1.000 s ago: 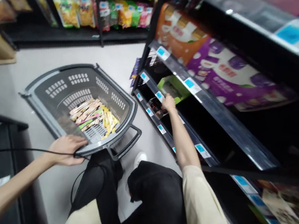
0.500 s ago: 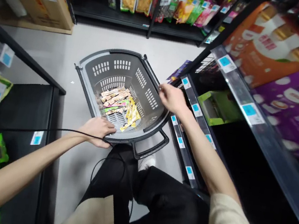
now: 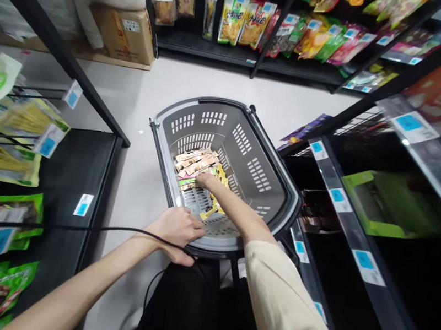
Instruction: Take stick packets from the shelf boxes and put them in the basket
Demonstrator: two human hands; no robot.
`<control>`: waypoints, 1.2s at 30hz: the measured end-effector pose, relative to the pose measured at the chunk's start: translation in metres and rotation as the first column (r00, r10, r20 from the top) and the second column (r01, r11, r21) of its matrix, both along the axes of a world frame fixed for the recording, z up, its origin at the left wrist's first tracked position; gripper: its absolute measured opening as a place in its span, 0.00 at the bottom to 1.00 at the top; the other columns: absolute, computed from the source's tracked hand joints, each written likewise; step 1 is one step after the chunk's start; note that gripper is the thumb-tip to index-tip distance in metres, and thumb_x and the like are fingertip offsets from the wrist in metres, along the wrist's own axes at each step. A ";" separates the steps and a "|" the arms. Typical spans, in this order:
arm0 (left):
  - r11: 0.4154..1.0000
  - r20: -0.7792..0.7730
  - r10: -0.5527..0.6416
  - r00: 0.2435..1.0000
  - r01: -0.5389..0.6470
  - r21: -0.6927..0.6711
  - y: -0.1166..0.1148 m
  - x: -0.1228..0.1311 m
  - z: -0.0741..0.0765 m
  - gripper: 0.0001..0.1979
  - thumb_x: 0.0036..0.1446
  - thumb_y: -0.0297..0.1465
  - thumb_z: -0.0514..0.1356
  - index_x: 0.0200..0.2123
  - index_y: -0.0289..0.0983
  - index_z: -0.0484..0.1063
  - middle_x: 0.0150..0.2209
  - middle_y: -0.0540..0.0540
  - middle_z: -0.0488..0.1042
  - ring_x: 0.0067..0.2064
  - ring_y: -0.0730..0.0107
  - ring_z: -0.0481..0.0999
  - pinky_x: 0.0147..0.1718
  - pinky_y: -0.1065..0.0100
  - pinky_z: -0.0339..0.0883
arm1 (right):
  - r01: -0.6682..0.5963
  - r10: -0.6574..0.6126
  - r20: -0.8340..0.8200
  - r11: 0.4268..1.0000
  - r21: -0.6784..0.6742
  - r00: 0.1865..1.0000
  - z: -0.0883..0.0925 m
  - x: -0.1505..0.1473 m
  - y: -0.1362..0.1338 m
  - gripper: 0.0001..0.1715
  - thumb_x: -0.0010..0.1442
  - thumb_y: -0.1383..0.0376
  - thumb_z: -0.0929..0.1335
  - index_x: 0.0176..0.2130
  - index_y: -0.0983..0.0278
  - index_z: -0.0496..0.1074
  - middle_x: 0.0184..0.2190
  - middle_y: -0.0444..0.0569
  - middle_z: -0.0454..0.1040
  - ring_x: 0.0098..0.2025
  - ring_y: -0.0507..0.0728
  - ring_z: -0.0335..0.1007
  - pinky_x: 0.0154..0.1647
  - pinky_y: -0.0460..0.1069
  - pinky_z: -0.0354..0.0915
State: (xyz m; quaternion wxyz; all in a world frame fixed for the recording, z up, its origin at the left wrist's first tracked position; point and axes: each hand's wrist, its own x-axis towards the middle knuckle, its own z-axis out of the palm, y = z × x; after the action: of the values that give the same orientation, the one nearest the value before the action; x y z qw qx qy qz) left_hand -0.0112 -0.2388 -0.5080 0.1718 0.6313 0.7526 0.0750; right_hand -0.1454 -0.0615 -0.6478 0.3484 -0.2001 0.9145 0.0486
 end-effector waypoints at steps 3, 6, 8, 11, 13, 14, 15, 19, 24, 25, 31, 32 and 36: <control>1.000 0.022 0.010 1.000 -0.010 0.006 0.002 0.004 -0.003 0.23 0.49 0.52 0.68 0.36 0.39 0.74 0.35 0.45 0.80 0.38 0.55 0.81 0.38 0.57 0.69 | 0.039 -0.040 -0.043 0.999 -0.031 0.998 -0.024 0.005 0.011 0.22 0.63 0.76 0.66 0.55 0.73 0.78 0.57 0.71 0.77 0.59 0.66 0.77 0.61 0.59 0.71; 0.999 0.060 0.033 0.998 -0.033 -0.016 0.005 0.009 -0.002 0.21 0.50 0.50 0.68 0.36 0.40 0.74 0.35 0.43 0.79 0.39 0.53 0.81 0.40 0.55 0.70 | 0.081 -0.087 -0.073 0.993 -0.089 0.994 -0.031 0.014 0.014 0.23 0.64 0.79 0.63 0.55 0.76 0.76 0.60 0.73 0.74 0.62 0.67 0.73 0.64 0.64 0.68; 0.997 0.085 0.055 0.995 -0.051 -0.052 0.008 0.014 0.000 0.20 0.49 0.49 0.68 0.37 0.41 0.74 0.36 0.42 0.80 0.40 0.51 0.81 0.42 0.54 0.70 | 0.126 -0.134 -0.067 0.986 -0.111 0.989 -0.027 0.025 0.012 0.21 0.63 0.80 0.63 0.50 0.76 0.78 0.56 0.71 0.78 0.58 0.67 0.76 0.61 0.64 0.70; 0.991 0.111 0.080 0.991 -0.067 -0.115 0.010 0.018 0.003 0.19 0.50 0.48 0.67 0.38 0.42 0.75 0.38 0.41 0.80 0.42 0.48 0.81 0.44 0.52 0.70 | 0.224 -0.230 -0.043 0.968 -0.111 0.972 -0.017 0.039 0.008 0.16 0.62 0.80 0.64 0.41 0.73 0.80 0.45 0.63 0.84 0.50 0.64 0.80 0.55 0.60 0.73; 0.987 0.121 0.065 0.991 -0.046 -0.153 0.010 0.016 0.004 0.18 0.49 0.47 0.66 0.39 0.42 0.75 0.39 0.40 0.80 0.42 0.47 0.81 0.45 0.51 0.71 | 0.281 -0.286 -0.040 0.955 -0.099 0.957 -0.009 0.044 0.007 0.13 0.60 0.80 0.66 0.37 0.71 0.80 0.43 0.60 0.85 0.50 0.64 0.80 0.54 0.60 0.74; 0.986 0.123 0.048 0.991 -0.027 -0.164 0.009 0.014 0.005 0.18 0.49 0.46 0.66 0.39 0.42 0.75 0.39 0.40 0.80 0.43 0.46 0.81 0.45 0.51 0.71 | 0.303 -0.308 -0.039 0.949 -0.090 0.951 -0.004 0.044 0.007 0.11 0.59 0.79 0.67 0.37 0.70 0.80 0.43 0.59 0.85 0.50 0.65 0.80 0.55 0.60 0.74; 0.986 0.123 0.030 0.992 -0.009 -0.166 0.009 0.012 0.005 0.17 0.48 0.46 0.65 0.38 0.42 0.75 0.40 0.40 0.80 0.43 0.46 0.81 0.46 0.50 0.71 | 0.323 -0.326 -0.039 0.943 -0.080 0.944 0.002 0.044 0.008 0.10 0.57 0.78 0.69 0.37 0.70 0.80 0.43 0.60 0.85 0.51 0.65 0.81 0.55 0.60 0.74; 0.991 0.103 -0.012 0.995 0.026 -0.134 0.006 0.004 0.006 0.15 0.47 0.43 0.64 0.36 0.41 0.73 0.39 0.40 0.80 0.43 0.46 0.81 0.46 0.51 0.72 | 0.378 -0.381 -0.034 0.924 -0.062 0.924 0.040 0.050 0.018 0.09 0.57 0.71 0.73 0.40 0.71 0.80 0.47 0.65 0.83 0.51 0.67 0.82 0.51 0.56 0.77; 0.995 0.070 -0.044 0.997 0.050 -0.083 0.004 0.001 0.008 0.12 0.48 0.40 0.63 0.35 0.41 0.72 0.38 0.41 0.80 0.41 0.47 0.82 0.43 0.54 0.73 | 0.435 -0.441 -0.067 0.897 -0.080 0.895 0.116 0.092 0.047 0.18 0.68 0.61 0.67 0.50 0.69 0.79 0.51 0.63 0.83 0.51 0.65 0.82 0.44 0.51 0.76; 0.996 0.062 -0.050 0.997 0.054 -0.069 0.005 0.002 0.009 0.11 0.49 0.40 0.62 0.35 0.41 0.72 0.38 0.41 0.80 0.41 0.47 0.82 0.43 0.54 0.73 | 0.448 -0.458 -0.090 0.887 -0.111 0.885 0.135 0.105 0.055 0.19 0.69 0.59 0.67 0.52 0.68 0.79 0.50 0.62 0.83 0.50 0.65 0.82 0.42 0.51 0.76; 0.994 0.068 -0.005 0.998 0.012 -0.110 0.007 0.002 0.020 0.18 0.51 0.45 0.63 0.41 0.41 0.76 0.44 0.39 0.81 0.48 0.42 0.82 0.47 0.52 0.72 | 0.538 -0.745 -0.116 0.571 -0.621 0.657 0.241 0.185 0.085 0.23 0.72 0.49 0.66 0.41 0.66 0.78 0.34 0.52 0.85 0.37 0.56 0.81 0.39 0.46 0.69; 0.988 0.133 0.007 0.991 0.014 -0.153 0.010 -0.004 0.024 0.22 0.52 0.48 0.63 0.45 0.40 0.77 0.46 0.38 0.82 0.49 0.42 0.81 0.48 0.52 0.72 | 0.517 -0.801 -0.036 0.419 -0.747 0.598 0.251 0.198 0.085 0.26 0.72 0.46 0.65 0.40 0.65 0.77 0.34 0.50 0.84 0.34 0.54 0.80 0.37 0.45 0.68; 0.976 0.530 0.098 0.842 0.023 -0.217 0.040 -0.043 0.044 0.36 0.58 0.58 0.58 0.60 0.40 0.74 0.47 0.41 0.83 0.48 0.50 0.83 0.49 0.57 0.73 | 0.319 -0.875 0.354 -0.250 -0.914 0.330 0.262 0.238 0.081 0.31 0.67 0.39 0.66 0.43 0.64 0.74 0.34 0.51 0.84 0.27 0.51 0.76 0.25 0.43 0.65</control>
State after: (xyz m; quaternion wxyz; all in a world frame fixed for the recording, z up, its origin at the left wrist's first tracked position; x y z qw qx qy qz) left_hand -0.0540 -0.1986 -0.4639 0.4414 0.5475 0.6901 0.1708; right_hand 0.0924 0.0197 -0.3858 -0.1111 0.1765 0.7334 -0.6470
